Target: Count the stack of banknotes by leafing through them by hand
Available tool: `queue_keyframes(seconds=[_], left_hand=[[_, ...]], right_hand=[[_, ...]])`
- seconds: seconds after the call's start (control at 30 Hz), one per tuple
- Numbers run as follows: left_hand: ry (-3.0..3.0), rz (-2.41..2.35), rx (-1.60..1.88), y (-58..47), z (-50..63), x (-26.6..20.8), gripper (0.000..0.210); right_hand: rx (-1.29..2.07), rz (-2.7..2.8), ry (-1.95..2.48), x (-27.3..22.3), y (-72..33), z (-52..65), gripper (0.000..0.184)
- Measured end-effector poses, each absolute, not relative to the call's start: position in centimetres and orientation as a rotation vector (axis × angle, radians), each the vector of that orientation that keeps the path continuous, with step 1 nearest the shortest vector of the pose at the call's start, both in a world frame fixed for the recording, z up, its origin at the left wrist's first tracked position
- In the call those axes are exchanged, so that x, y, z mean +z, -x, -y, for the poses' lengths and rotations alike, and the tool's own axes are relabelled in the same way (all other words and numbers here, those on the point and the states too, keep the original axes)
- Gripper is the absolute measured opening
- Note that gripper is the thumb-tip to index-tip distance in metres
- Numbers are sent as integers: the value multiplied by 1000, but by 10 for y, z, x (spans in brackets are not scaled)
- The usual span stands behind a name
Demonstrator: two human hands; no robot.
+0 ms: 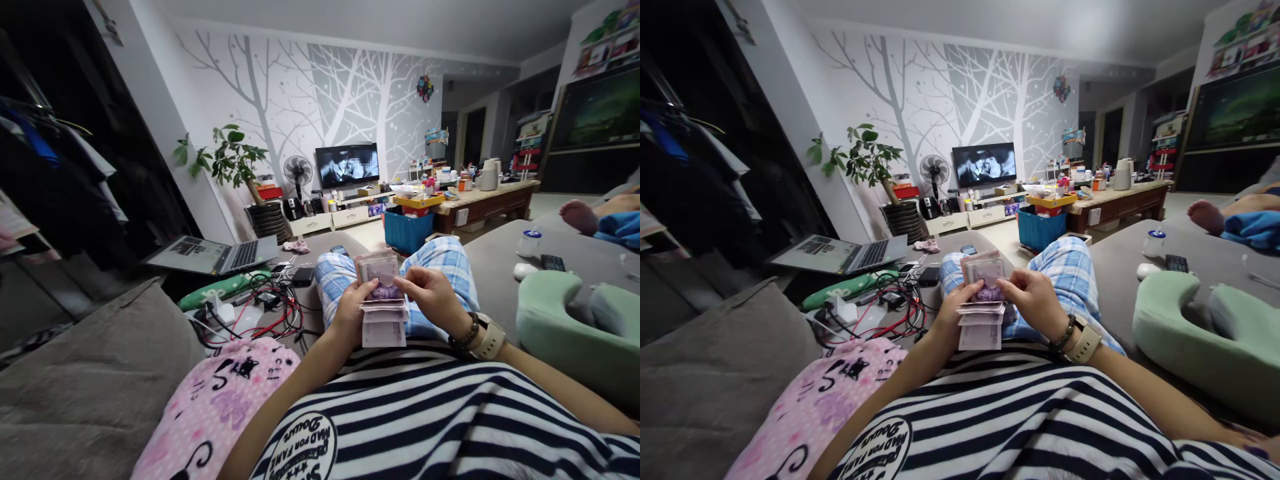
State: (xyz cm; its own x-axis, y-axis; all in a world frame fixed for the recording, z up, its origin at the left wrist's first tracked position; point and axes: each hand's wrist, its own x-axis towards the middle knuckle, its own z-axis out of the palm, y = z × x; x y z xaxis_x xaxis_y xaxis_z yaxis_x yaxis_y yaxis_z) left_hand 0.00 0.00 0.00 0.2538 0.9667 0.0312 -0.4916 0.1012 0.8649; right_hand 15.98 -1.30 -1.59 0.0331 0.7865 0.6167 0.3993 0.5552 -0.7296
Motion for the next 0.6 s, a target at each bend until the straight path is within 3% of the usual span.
queue_keyframes(seconds=[0.17,0.4,0.6], left_hand=[[-880,-694,1211,-1,0,2,8],[-828,-612,1186,-1,-12,-7,19],[-795,-603,1190,-2,-11,-4,14]], right_hand=[[356,1565,1047,-18,-157,13,37],[209,1553,1018,-16,-153,22,28],[99,1604,948,-15,-151,27,23]])
